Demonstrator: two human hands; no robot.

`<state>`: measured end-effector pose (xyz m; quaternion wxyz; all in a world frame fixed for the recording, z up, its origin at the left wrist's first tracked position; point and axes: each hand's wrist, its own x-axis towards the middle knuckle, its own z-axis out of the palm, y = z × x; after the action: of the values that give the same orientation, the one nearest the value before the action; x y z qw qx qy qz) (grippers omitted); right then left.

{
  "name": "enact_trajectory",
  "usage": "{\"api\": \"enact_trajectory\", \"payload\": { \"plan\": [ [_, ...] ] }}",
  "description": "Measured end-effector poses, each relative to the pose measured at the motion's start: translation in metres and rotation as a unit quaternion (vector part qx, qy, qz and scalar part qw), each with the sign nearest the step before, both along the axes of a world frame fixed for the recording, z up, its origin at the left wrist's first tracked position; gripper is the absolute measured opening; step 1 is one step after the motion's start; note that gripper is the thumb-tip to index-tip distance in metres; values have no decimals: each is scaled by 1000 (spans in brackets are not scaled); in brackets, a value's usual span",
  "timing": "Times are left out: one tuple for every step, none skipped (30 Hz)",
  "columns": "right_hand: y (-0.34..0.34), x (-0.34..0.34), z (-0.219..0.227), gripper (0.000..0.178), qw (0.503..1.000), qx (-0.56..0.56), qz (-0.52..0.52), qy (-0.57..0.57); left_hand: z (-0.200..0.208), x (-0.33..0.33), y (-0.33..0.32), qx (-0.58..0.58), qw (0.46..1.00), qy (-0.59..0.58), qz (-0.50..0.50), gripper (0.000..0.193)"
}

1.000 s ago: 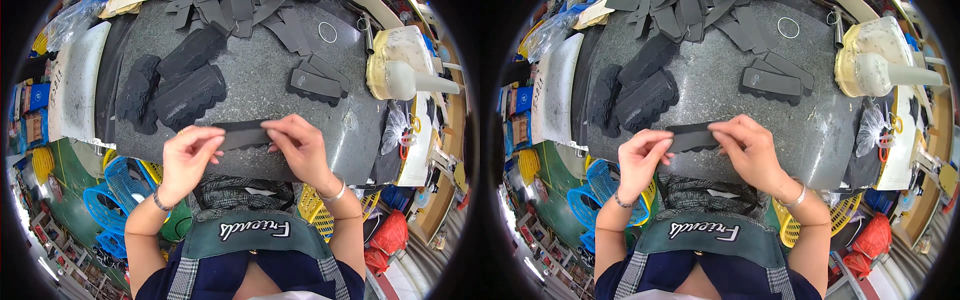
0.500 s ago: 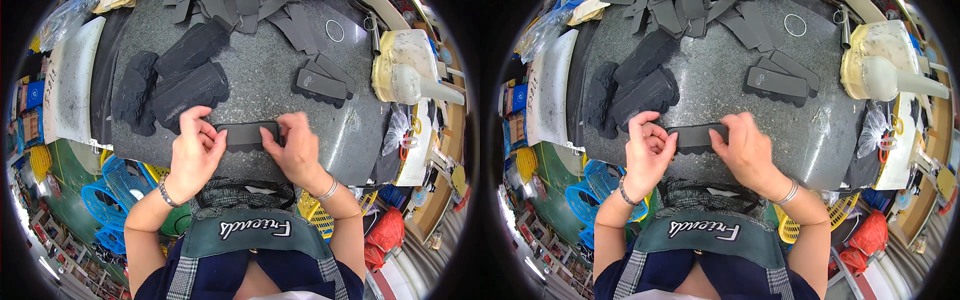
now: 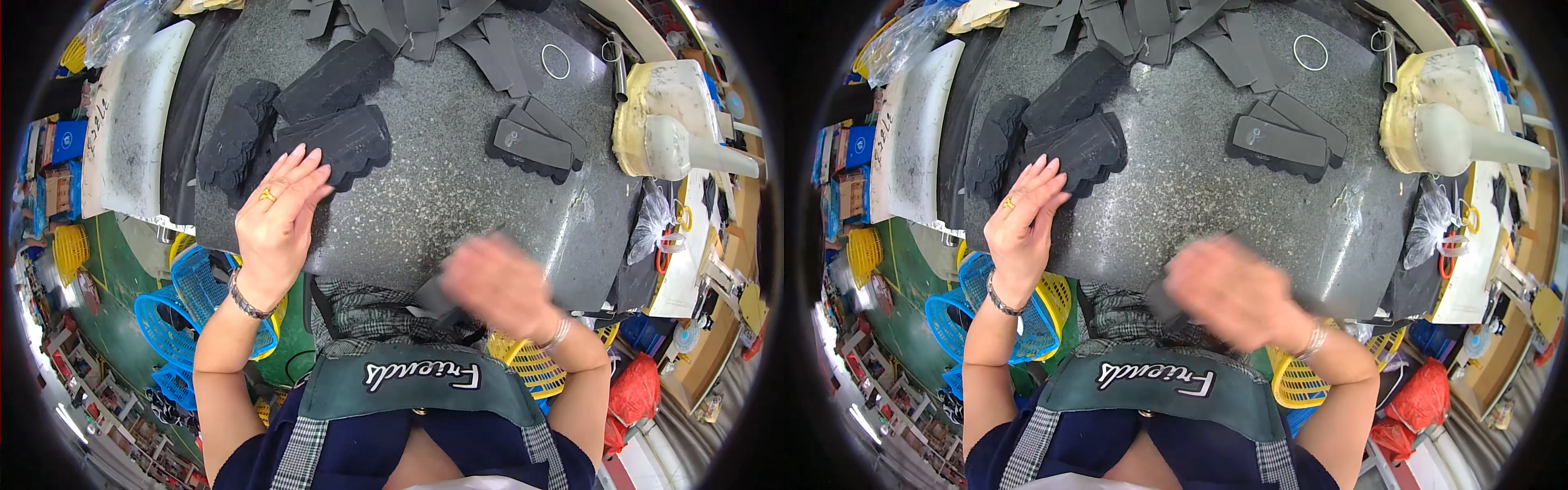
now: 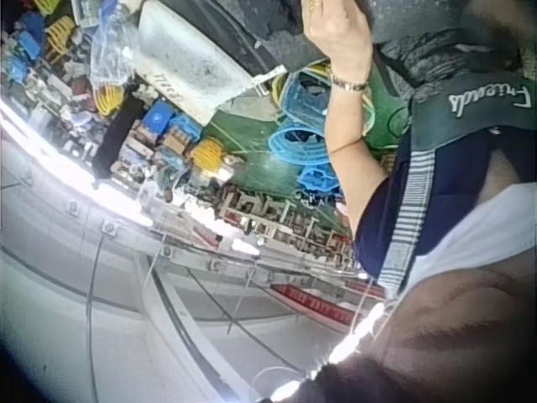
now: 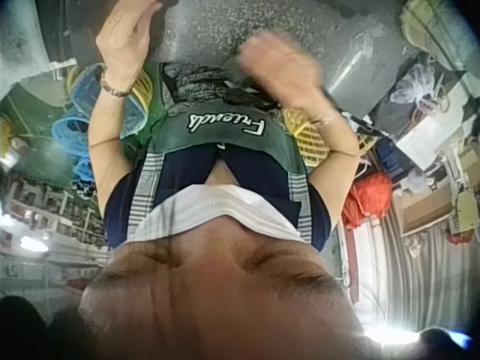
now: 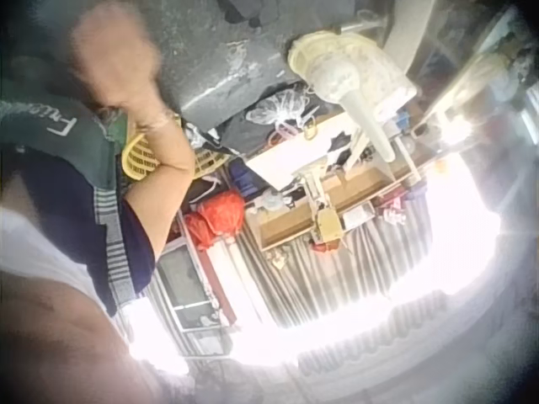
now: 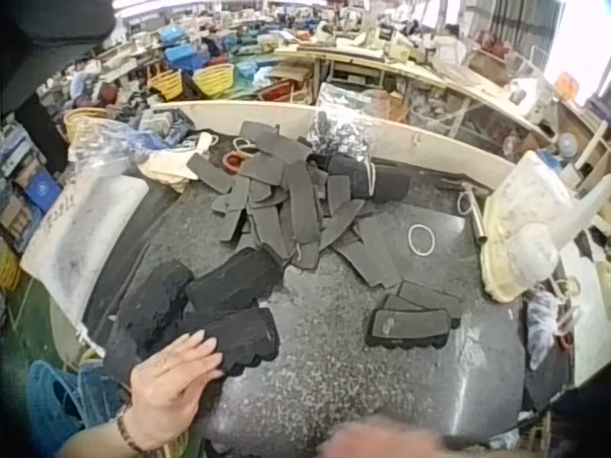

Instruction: The person applies adhesive to leather pieces with an applicator, sorts material components in plastic baskets, wipes down the work surface, and presses lining strips onto scalloped leather cutouts by hand.

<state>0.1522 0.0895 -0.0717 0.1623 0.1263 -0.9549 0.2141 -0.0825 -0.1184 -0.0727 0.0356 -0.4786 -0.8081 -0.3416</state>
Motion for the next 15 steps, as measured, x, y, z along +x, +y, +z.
{"api": "enact_trajectory", "payload": {
  "plan": [
    [18, -9, 3, 40, 994, 59, -86, 17, 2, -1, 0, -1, 1000, 1, -2, 28],
    [35, -18, 7, 43, 978, 117, -171, 23, 5, -3, -2, -15, 999, -37, 0, 27],
    [51, -37, 14, 45, 951, 174, -251, 57, 8, -5, -2, -27, 997, -73, 2, 26],
    [48, -44, 15, 45, 950, 174, -251, 60, 8, -7, -2, -27, 996, -84, -5, 24],
    [36, -56, 15, 46, 975, 96, -193, 63, 10, -8, -1, -27, 996, -81, -4, 24],
    [21, -70, 7, 41, 988, 10, -124, 89, 12, -8, 2, -24, 995, -98, 16, 21],
    [6, -83, 3, 36, 990, -69, -52, 109, 16, -9, 4, -22, 992, -117, 32, 17],
    [-10, -93, -1, 36, 992, -61, 7, 106, 24, -11, 10, -44, 988, -138, 53, 14],
    [-28, -112, 12, 37, 997, -15, 12, 73, 28, -14, 13, -70, 982, -155, 84, 12],
    [-37, -123, 4, 40, 998, 30, -20, 52, 23, -24, 10, -13, 982, -159, 101, 12],
    [-34, -125, -3, 40, 998, 33, -26, 51, 24, -28, 11, 119, 966, -192, 126, 12],
    [-31, -130, -6, 39, 998, 32, -13, 50, 35, -19, 8, 154, 975, -58, 151, 12],
    [-23, -134, -10, 37, 998, 38, -7, 45, 46, -9, 6, 56, 995, 19, 85, 14],
    [-8, -134, -15, 34, 998, -54, 26, 28, 54, 2, 3, -23, 995, 97, 9, 16],
    [5, -133, -9, 30, 987, -155, -22, 30, 64, 8, 1, -243, 952, 119, -146, 21]
  ]
}}
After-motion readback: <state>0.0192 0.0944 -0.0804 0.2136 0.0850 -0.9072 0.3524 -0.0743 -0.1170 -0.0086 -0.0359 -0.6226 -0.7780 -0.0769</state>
